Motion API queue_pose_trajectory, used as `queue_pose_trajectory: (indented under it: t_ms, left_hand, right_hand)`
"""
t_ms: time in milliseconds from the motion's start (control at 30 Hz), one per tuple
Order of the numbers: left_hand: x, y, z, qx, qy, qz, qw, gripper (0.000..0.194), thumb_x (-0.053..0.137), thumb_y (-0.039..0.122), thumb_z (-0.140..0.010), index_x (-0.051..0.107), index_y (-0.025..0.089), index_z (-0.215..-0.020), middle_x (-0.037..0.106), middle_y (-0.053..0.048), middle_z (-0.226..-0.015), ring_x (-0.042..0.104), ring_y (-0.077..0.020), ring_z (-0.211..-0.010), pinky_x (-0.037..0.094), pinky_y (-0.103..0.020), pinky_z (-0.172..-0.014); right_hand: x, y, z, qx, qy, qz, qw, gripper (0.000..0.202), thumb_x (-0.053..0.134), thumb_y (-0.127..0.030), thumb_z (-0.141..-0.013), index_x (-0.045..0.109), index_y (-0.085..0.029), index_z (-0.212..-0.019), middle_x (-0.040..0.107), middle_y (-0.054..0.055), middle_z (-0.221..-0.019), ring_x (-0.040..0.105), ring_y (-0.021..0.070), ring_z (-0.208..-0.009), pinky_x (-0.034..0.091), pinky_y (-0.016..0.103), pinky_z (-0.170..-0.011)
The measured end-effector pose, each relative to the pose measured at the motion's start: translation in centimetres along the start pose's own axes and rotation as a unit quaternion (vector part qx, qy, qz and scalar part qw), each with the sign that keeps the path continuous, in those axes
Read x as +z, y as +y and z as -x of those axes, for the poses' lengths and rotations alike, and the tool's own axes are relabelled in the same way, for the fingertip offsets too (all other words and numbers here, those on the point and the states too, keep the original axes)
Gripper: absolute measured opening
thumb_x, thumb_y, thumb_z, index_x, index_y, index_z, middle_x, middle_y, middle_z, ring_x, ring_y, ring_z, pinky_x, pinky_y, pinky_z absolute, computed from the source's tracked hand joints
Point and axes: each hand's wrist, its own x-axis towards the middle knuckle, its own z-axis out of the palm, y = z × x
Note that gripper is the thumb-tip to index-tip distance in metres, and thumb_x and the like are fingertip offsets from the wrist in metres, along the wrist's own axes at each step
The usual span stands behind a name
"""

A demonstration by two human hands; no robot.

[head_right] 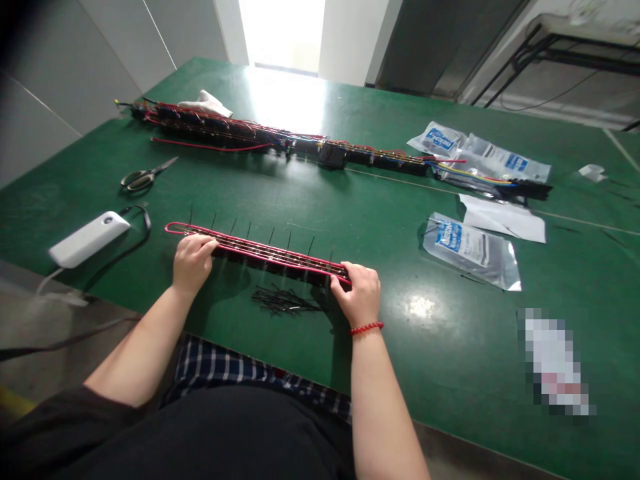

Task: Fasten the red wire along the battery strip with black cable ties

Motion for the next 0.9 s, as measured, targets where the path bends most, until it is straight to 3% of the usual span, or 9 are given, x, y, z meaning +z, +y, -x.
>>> queue_pose_trajectory:
  t_ms: [333,567,900]
  left_hand:
    - [-0.05,0.36,-0.15,-0.001,-0.004,-0.011,1.0,0.025,0.047,0.012,-0.088,0.069,0.024,-0.085,0.068,-0.005,-0.099,0.059,-0.0227,-0.1,0.043,-0.04,-0.093]
    - [0.15,0.51,-0.17,-0.015,-0.016,0.005,1.0,0.019,0.051,0.015,-0.084,0.067,0.023,-0.089,0.066,-0.007,-0.104,0.058,-0.0253,-0.105,0.04,-0.044,-0.099]
    - [0.44,0.56,-0.39,-0.047,-0.034,0.053,0.997,0.021,0.043,0.017,-0.09,0.062,0.023,-0.097,0.065,-0.009,-0.118,0.054,-0.0248,-0.12,0.037,-0.046,-0.106]
  right_hand:
    - [-0.09,-0.09,-0.01,0.0,0.0,-0.001,1.0,0.033,0.056,-0.044,-0.086,0.066,-0.021,-0.108,0.07,0.007,-0.106,0.057,0.0262,-0.1,0.043,0.041,-0.092]
    - [-0.06,-0.03,-0.04,-0.008,0.007,-0.007,1.0,0.033,0.056,-0.044,-0.086,0.067,-0.021,-0.106,0.07,0.007,-0.104,0.058,0.0262,-0.098,0.043,0.041,-0.092]
    - [-0.2,-0.03,-0.13,-0.018,0.012,-0.018,1.0,0.03,0.058,-0.043,-0.085,0.067,-0.022,-0.103,0.07,0.006,-0.102,0.058,0.0252,-0.098,0.042,0.041,-0.092]
